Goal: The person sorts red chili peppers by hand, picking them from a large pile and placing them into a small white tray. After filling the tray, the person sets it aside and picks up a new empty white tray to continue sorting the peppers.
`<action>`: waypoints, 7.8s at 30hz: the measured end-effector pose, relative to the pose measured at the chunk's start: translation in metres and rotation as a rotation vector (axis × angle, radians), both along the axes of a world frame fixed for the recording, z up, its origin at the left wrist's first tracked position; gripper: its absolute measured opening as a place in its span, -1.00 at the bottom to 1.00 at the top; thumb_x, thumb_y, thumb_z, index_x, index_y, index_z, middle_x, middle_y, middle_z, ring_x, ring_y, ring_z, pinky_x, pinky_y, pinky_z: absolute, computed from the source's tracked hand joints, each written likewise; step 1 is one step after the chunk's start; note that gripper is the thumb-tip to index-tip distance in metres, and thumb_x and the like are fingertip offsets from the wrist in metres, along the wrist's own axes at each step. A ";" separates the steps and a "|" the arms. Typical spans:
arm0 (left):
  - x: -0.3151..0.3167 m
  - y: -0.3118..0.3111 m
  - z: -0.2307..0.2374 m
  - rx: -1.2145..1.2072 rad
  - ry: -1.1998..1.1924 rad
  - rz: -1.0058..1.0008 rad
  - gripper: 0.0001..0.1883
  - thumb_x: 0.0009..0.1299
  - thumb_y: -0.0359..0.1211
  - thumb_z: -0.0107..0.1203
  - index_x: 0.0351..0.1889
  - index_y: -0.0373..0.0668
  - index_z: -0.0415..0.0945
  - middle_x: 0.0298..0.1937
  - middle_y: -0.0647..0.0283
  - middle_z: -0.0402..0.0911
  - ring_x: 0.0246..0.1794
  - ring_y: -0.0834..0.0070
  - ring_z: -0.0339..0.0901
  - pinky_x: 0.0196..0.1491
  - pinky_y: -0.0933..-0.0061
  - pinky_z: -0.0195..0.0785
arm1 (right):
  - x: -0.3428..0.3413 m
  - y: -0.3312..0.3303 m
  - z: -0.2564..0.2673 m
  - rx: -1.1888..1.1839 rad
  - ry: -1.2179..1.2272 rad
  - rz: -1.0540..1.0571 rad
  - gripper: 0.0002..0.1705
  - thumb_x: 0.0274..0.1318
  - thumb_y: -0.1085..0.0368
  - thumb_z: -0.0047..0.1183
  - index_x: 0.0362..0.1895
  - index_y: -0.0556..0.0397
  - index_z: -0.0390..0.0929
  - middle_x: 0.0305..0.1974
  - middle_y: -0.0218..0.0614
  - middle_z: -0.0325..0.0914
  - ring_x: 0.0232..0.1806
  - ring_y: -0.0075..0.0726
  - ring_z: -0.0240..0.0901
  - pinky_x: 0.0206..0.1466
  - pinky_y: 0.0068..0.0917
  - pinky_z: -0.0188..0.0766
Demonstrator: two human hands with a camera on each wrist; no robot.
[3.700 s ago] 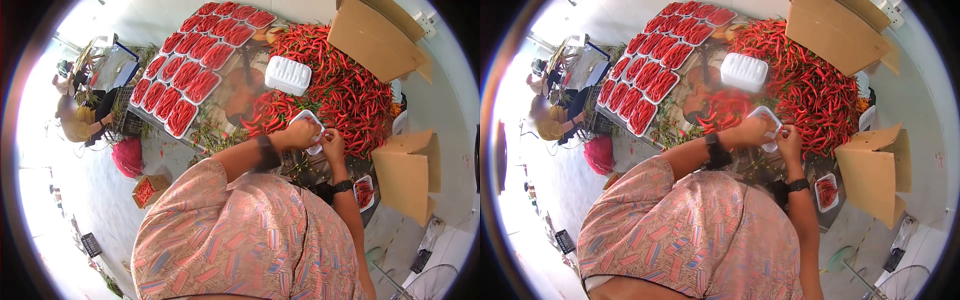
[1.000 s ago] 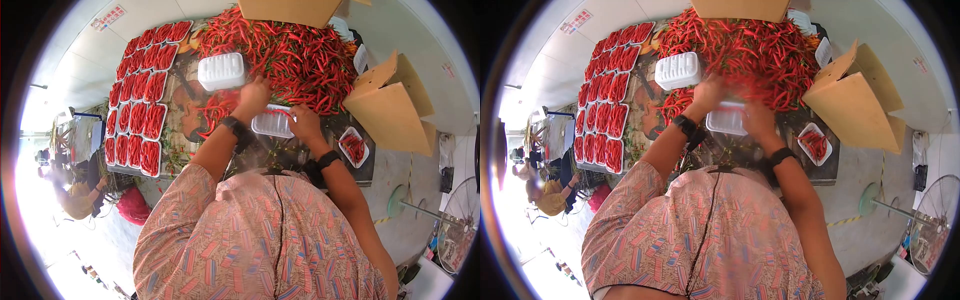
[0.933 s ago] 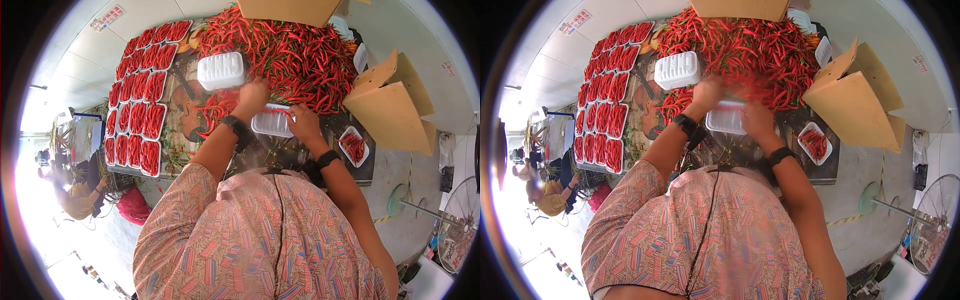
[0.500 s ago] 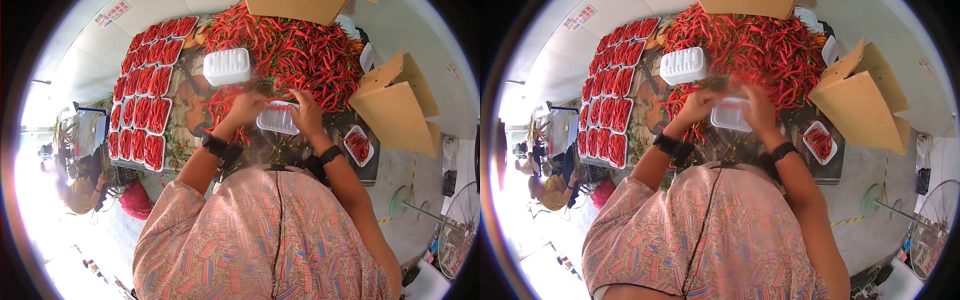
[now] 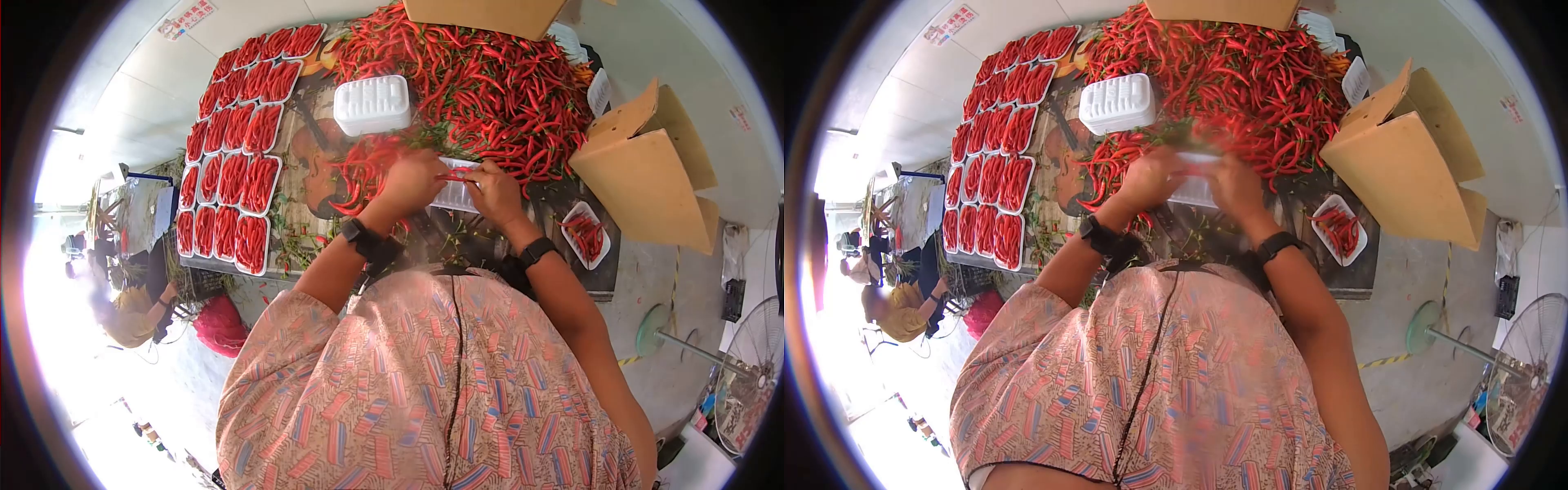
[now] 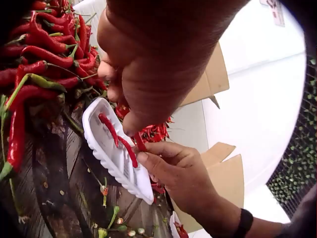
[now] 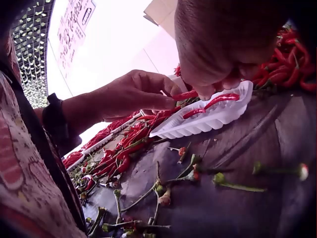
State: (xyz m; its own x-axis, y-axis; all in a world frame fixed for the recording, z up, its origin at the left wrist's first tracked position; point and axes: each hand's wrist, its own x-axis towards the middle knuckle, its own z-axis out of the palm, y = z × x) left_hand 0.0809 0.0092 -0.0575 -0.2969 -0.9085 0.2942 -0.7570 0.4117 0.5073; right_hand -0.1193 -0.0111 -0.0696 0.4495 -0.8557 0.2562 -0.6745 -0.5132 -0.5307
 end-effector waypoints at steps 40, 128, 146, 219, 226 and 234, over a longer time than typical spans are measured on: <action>-0.019 -0.003 -0.018 -0.027 -0.137 0.103 -0.88 0.10 -0.37 0.11 -0.40 -0.10 0.48 -0.31 0.23 0.45 -0.29 0.23 0.53 -0.34 0.21 0.42 | -0.012 -0.007 -0.003 0.041 -0.043 -0.097 -0.76 -0.12 0.39 0.15 -0.25 0.03 0.55 -0.27 -0.20 0.44 -0.27 -0.01 0.48 -0.19 -0.20 0.41; 0.007 0.007 0.025 0.972 0.554 -0.435 -0.78 0.39 -0.27 0.06 -0.25 -0.24 0.58 -0.44 0.41 0.53 -0.42 0.70 0.43 -0.33 0.59 0.31 | -0.015 -0.003 0.023 0.040 -0.271 0.074 -0.83 0.01 0.46 0.07 -0.24 0.18 0.47 -0.36 -0.24 0.50 -0.36 -0.29 0.54 -0.28 -0.43 0.44; -0.027 0.000 -0.015 0.215 0.278 0.037 -0.85 0.17 -0.28 0.16 -0.35 -0.10 0.58 -0.41 0.11 0.60 -0.42 0.14 0.55 -0.34 0.22 0.41 | -0.026 -0.005 -0.001 0.766 -0.851 -0.184 -0.82 0.07 0.51 -0.05 -0.18 0.22 0.41 -0.32 -0.26 0.52 -0.30 -0.37 0.59 -0.28 -0.50 0.53; -0.003 0.012 0.001 0.088 0.038 0.191 -0.83 0.26 -0.28 0.04 -0.24 -0.06 0.56 -0.27 0.13 0.54 -0.30 0.12 0.54 -0.27 0.14 0.42 | -0.094 -0.064 0.020 -0.177 -0.129 -0.437 -0.76 -0.04 0.17 0.23 -0.46 0.10 0.60 -0.55 -0.18 0.59 -0.53 -0.19 0.55 -0.40 -0.34 0.44; -0.007 0.001 0.001 0.058 0.114 0.127 -0.84 0.23 -0.28 0.07 -0.30 -0.11 0.55 -0.33 0.10 0.55 -0.30 0.10 0.53 -0.26 0.11 0.39 | -0.107 -0.068 0.019 0.438 -0.781 -0.705 -0.76 0.06 0.21 0.22 -0.44 0.14 0.56 -0.57 -0.39 0.57 -0.66 -0.63 0.38 -0.60 -0.65 0.31; -0.018 -0.001 0.014 0.099 0.211 0.102 -0.86 0.19 -0.31 0.10 -0.38 -0.18 0.56 -0.39 0.08 0.58 -0.33 0.11 0.54 -0.26 0.17 0.39 | -0.111 -0.065 0.011 0.705 -1.051 -0.623 -0.84 0.09 0.37 0.14 -0.23 0.12 0.49 -0.38 -0.29 0.62 -0.47 -0.55 0.53 -0.49 -0.68 0.37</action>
